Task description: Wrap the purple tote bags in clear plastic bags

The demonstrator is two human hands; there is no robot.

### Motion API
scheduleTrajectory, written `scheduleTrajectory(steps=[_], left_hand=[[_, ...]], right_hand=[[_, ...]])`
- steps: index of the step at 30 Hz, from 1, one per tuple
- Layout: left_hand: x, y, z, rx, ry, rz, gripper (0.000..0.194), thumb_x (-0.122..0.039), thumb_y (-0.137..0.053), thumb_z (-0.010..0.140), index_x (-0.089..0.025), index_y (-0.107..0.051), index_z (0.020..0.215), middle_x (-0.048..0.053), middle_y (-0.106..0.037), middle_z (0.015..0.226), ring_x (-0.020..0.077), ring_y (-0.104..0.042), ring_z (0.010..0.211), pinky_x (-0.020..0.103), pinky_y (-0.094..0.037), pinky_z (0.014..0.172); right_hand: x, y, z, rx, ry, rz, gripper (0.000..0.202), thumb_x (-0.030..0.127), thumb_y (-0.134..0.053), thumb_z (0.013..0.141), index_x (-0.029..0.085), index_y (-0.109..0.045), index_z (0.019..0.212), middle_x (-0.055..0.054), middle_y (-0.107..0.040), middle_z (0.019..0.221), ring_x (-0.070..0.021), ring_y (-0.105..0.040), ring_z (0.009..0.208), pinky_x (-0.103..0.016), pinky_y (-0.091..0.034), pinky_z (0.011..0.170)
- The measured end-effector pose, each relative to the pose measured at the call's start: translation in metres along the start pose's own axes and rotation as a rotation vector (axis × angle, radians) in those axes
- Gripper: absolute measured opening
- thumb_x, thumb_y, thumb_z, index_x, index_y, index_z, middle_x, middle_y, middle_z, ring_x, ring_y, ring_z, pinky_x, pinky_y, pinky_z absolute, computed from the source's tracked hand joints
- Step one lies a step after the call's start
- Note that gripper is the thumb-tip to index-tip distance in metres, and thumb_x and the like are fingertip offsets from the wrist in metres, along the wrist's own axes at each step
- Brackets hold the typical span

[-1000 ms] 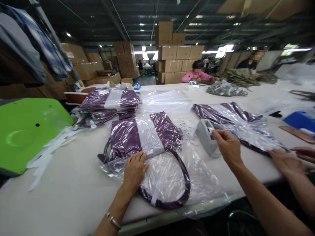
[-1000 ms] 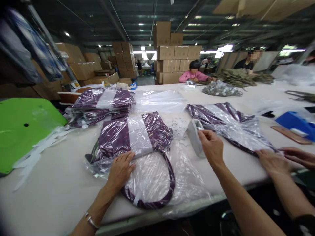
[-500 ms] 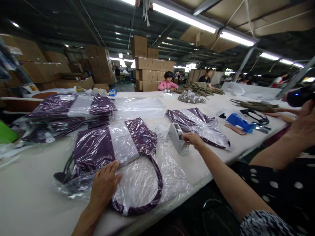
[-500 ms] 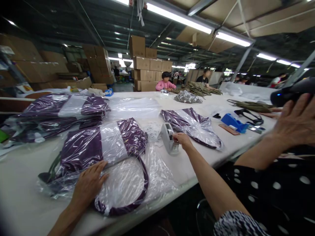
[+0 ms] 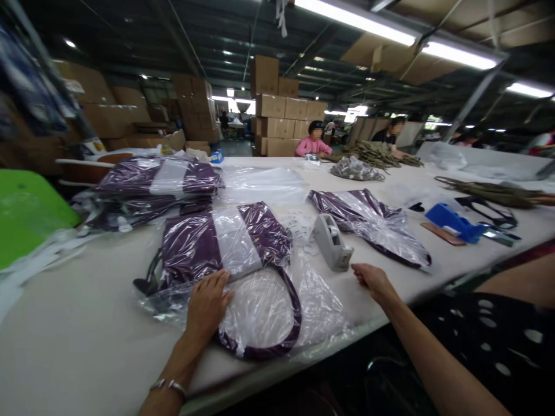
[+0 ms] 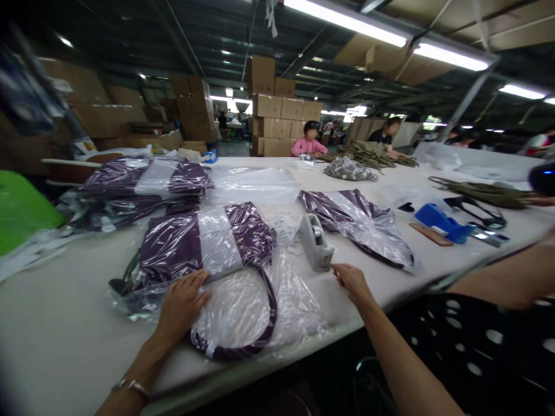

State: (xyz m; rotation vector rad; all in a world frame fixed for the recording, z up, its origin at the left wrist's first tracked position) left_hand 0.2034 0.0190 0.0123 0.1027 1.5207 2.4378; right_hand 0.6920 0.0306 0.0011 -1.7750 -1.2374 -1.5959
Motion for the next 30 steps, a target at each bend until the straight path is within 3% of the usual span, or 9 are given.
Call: scheduleTrajectory(steps=[3,6,8,12,15,18,21,26,30], left_hand=[[-0.002,0.004,0.000,0.028,0.044,-0.047,0.046,-0.020,-0.064,0.087,-0.021,-0.056,0.132,0.008,-0.063,0.135,0.0267,-0.056,0.124,0.044,-0.042,0.104],[-0.002,0.006,0.002,0.037,0.079,-0.101,0.048,-0.019,-0.066,0.086,-0.022,-0.056,0.132,0.009,-0.063,0.135,0.0267,-0.055,0.125,0.045,-0.041,0.105],[-0.002,0.007,0.002,0.041,0.087,-0.121,0.048,-0.019,-0.066,0.085,-0.023,-0.055,0.132,0.009,-0.062,0.136,0.0268,-0.054,0.125,0.045,-0.041,0.106],[-0.002,0.006,0.001,0.053,0.086,-0.123,0.050,-0.020,-0.066,0.085,-0.022,-0.054,0.133,0.009,-0.061,0.137,0.0267,-0.054,0.126,0.046,-0.040,0.107],[-0.002,0.005,0.001,0.053,0.089,-0.126,0.049,-0.021,-0.066,0.085,-0.022,-0.054,0.133,0.009,-0.061,0.136,0.0271,-0.054,0.126,0.046,-0.041,0.106],[0.000,0.003,0.002,0.051,0.098,-0.133,0.047,-0.020,-0.065,0.085,-0.023,-0.055,0.131,0.008,-0.062,0.136,0.0272,-0.054,0.126,0.046,-0.040,0.107],[0.001,0.001,0.002,0.058,0.106,-0.144,0.047,-0.020,-0.065,0.085,-0.024,-0.056,0.131,0.007,-0.062,0.137,0.0276,-0.054,0.126,0.047,-0.039,0.108],[0.003,0.000,0.002,0.076,0.118,-0.169,0.048,-0.020,-0.066,0.085,-0.023,-0.056,0.132,0.007,-0.062,0.137,0.0281,-0.053,0.127,0.048,-0.039,0.108],[0.003,0.001,0.002,0.066,0.122,-0.187,0.047,-0.020,-0.067,0.085,-0.024,-0.056,0.131,0.008,-0.062,0.136,0.0279,-0.054,0.126,0.048,-0.039,0.107]], right_hand=[[-0.003,0.005,-0.001,0.021,0.015,-0.108,0.029,0.039,-0.077,0.053,0.014,-0.067,0.063,-0.004,-0.061,0.058,-0.0115,-0.048,0.050,-0.026,-0.037,0.049],[0.028,-0.035,-0.020,0.234,0.166,-0.206,0.037,0.048,-0.078,0.060,0.014,-0.071,0.071,-0.005,-0.065,0.066,-0.0137,-0.053,0.059,-0.027,-0.042,0.057],[0.057,-0.093,-0.054,0.485,0.283,-0.238,0.036,0.050,-0.076,0.068,0.015,-0.071,0.075,-0.004,-0.065,0.069,-0.0137,-0.054,0.063,-0.027,-0.043,0.062],[0.101,-0.233,-0.129,0.913,0.426,-0.324,0.029,0.045,-0.068,0.078,0.016,-0.071,0.077,-0.002,-0.067,0.069,-0.0132,-0.056,0.063,-0.024,-0.044,0.062],[0.108,-0.317,-0.147,0.977,0.576,-0.655,0.028,0.043,-0.064,0.082,0.017,-0.071,0.075,-0.002,-0.068,0.067,-0.0122,-0.058,0.061,-0.022,-0.042,0.058],[0.097,-0.365,-0.133,0.933,0.595,-0.931,0.027,0.037,-0.075,0.072,0.018,-0.067,0.055,-0.002,-0.064,0.054,-0.0139,-0.059,0.056,-0.023,-0.041,0.055],[0.089,-0.385,-0.115,0.879,0.598,-1.087,0.031,0.036,-0.085,0.061,0.019,-0.063,0.046,-0.006,-0.065,0.054,-0.0211,-0.066,0.064,-0.027,-0.046,0.063],[0.097,-0.373,-0.092,0.727,0.690,-1.179,0.051,0.052,-0.092,0.047,0.016,-0.074,0.078,-0.018,-0.074,0.091,-0.0359,-0.068,0.098,-0.038,-0.050,0.081],[0.109,-0.350,-0.090,0.642,0.801,-1.136,0.061,0.056,-0.081,0.069,0.017,-0.068,0.114,-0.018,-0.070,0.116,-0.0352,-0.063,0.111,-0.043,-0.045,0.096]])
Point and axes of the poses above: each hand's wrist, its own z-axis towards the middle knuckle, its own y-axis out of the back of the hand, x = y × z, the point moved 8 cm from there along z, towards the middle knuckle
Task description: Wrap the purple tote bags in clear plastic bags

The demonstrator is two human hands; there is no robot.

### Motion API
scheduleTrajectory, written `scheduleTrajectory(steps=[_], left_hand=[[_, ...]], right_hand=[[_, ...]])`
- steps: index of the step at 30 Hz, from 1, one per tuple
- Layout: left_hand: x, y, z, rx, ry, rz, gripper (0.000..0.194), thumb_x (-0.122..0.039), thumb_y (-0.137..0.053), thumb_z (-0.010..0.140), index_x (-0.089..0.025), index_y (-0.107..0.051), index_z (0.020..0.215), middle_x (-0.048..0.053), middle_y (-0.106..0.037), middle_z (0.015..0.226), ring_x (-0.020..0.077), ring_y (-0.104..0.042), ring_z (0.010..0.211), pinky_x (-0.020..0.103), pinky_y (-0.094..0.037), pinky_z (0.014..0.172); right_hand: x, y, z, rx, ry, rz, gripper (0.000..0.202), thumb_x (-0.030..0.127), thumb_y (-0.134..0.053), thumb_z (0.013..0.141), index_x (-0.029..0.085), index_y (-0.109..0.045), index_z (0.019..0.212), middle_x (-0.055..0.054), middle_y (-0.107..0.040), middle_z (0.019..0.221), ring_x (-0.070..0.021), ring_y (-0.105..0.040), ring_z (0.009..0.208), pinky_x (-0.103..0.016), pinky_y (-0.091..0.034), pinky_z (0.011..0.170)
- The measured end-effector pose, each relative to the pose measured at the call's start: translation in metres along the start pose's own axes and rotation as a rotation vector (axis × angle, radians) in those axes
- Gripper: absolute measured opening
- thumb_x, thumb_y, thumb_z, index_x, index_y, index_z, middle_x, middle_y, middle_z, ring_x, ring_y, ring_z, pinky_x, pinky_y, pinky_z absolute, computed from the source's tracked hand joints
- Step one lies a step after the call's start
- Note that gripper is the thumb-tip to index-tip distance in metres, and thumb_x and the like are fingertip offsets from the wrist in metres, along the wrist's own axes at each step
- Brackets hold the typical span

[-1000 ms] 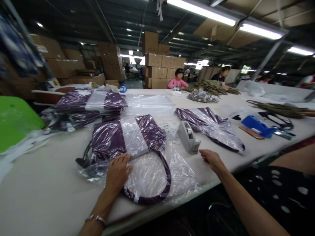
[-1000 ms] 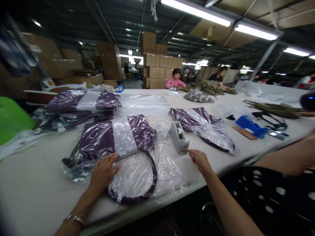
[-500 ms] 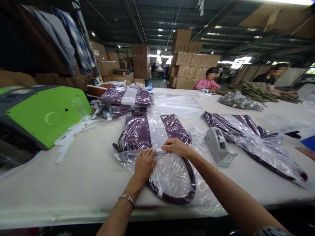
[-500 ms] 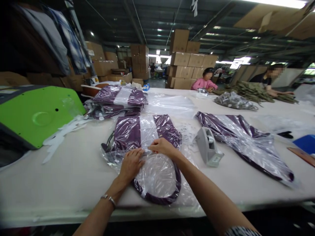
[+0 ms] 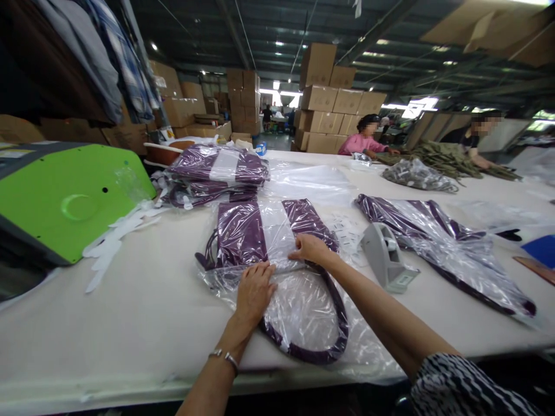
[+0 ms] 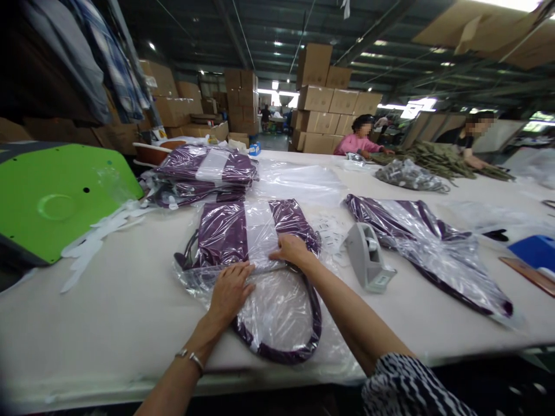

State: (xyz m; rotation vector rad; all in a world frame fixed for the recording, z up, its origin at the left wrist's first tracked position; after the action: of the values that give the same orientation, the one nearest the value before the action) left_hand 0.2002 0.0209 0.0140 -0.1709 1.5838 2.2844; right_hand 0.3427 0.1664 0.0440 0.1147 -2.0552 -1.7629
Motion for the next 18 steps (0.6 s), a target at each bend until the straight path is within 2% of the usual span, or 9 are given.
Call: scheduleTrajectory(steps=[3,5,8,10,12,14,15,17,18], left_hand=[[-0.001,0.001,0.000,0.003,0.005,-0.003,0.046,-0.020,-0.067,0.085,-0.025,-0.057,0.131,0.007,-0.062,0.136,0.0277,-0.053,0.127,0.047,-0.039,0.107],[-0.001,0.001,0.000,0.012,0.011,0.006,0.046,-0.020,-0.067,0.085,-0.025,-0.057,0.131,0.007,-0.063,0.136,0.0276,-0.053,0.127,0.047,-0.039,0.107],[-0.002,0.000,0.000,0.013,0.001,0.028,0.047,-0.019,-0.065,0.086,-0.024,-0.057,0.131,0.008,-0.064,0.134,0.0277,-0.055,0.126,0.047,-0.041,0.106],[-0.001,-0.002,0.001,0.007,-0.012,0.032,0.046,-0.020,-0.064,0.086,-0.024,-0.057,0.131,0.009,-0.064,0.134,0.0284,-0.055,0.126,0.048,-0.041,0.106],[0.002,-0.004,0.004,0.009,-0.008,0.014,0.044,-0.021,-0.062,0.087,-0.024,-0.057,0.130,0.010,-0.064,0.134,0.0293,-0.055,0.126,0.049,-0.040,0.107],[0.004,-0.003,0.007,0.021,-0.009,-0.049,0.043,-0.026,-0.061,0.090,-0.021,-0.056,0.132,0.011,-0.063,0.135,0.0293,-0.055,0.127,0.050,-0.041,0.108],[0.005,0.001,0.007,0.015,-0.022,-0.097,0.044,-0.029,-0.059,0.091,-0.020,-0.054,0.134,0.012,-0.060,0.138,0.0290,-0.054,0.129,0.050,-0.041,0.109],[0.007,0.023,0.003,-0.071,-0.051,-0.178,0.047,-0.036,-0.054,0.095,-0.018,-0.050,0.138,0.015,-0.050,0.148,0.0283,-0.047,0.136,0.049,-0.040,0.112],[0.012,0.040,-0.002,-0.161,-0.042,-0.186,0.047,-0.039,-0.052,0.096,-0.019,-0.049,0.139,0.015,-0.044,0.152,0.0282,-0.042,0.141,0.049,-0.037,0.115]], right_hand=[[0.010,0.007,-0.016,-0.257,0.096,-0.005,0.076,0.058,-0.063,0.087,0.017,-0.043,0.147,-0.018,-0.045,0.152,-0.0338,-0.039,0.141,-0.048,-0.029,0.114],[0.022,-0.007,-0.026,-0.356,0.184,-0.025,0.079,0.062,-0.051,0.093,0.016,-0.033,0.154,-0.016,-0.030,0.162,-0.0326,-0.023,0.150,-0.050,-0.015,0.121],[0.032,-0.043,-0.026,-0.263,0.214,-0.057,0.073,0.065,-0.039,0.097,0.019,-0.037,0.153,-0.013,-0.029,0.163,-0.0333,-0.017,0.152,-0.053,-0.004,0.122],[0.032,-0.053,-0.021,-0.173,0.205,-0.016,0.073,0.066,-0.037,0.097,0.019,-0.037,0.153,-0.012,-0.030,0.162,-0.0332,-0.018,0.152,-0.054,-0.006,0.122],[0.025,-0.041,-0.020,-0.141,0.193,0.109,0.071,0.064,-0.036,0.098,0.019,-0.037,0.153,-0.012,-0.035,0.160,-0.0306,-0.027,0.150,-0.049,-0.017,0.122],[0.007,-0.011,-0.027,-0.219,0.171,0.264,0.065,0.058,-0.036,0.100,0.016,-0.040,0.151,-0.012,-0.043,0.155,-0.0259,-0.039,0.143,-0.039,-0.028,0.118],[-0.008,0.007,-0.034,-0.297,0.144,0.317,0.063,0.055,-0.038,0.101,0.015,-0.042,0.149,-0.013,-0.046,0.153,-0.0247,-0.043,0.140,-0.036,-0.030,0.116],[-0.051,0.039,-0.054,-0.476,0.032,0.343,0.061,0.049,-0.048,0.098,0.011,-0.045,0.146,-0.016,-0.049,0.149,-0.0273,-0.043,0.138,-0.037,-0.030,0.116],[-0.076,0.048,-0.065,-0.533,-0.052,0.336,0.064,0.047,-0.055,0.094,0.008,-0.046,0.144,-0.020,-0.049,0.148,-0.0308,-0.042,0.138,-0.040,-0.028,0.116]])
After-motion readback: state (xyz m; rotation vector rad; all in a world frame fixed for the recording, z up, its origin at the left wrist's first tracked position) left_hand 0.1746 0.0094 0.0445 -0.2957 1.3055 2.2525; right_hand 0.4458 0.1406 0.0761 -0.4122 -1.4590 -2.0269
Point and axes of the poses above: each hand's wrist, its own z-axis towards the middle knuckle, its own y-axis out of the back of the hand, x = y × z, the point moved 8 cm from there along z, towards the middle knuckle
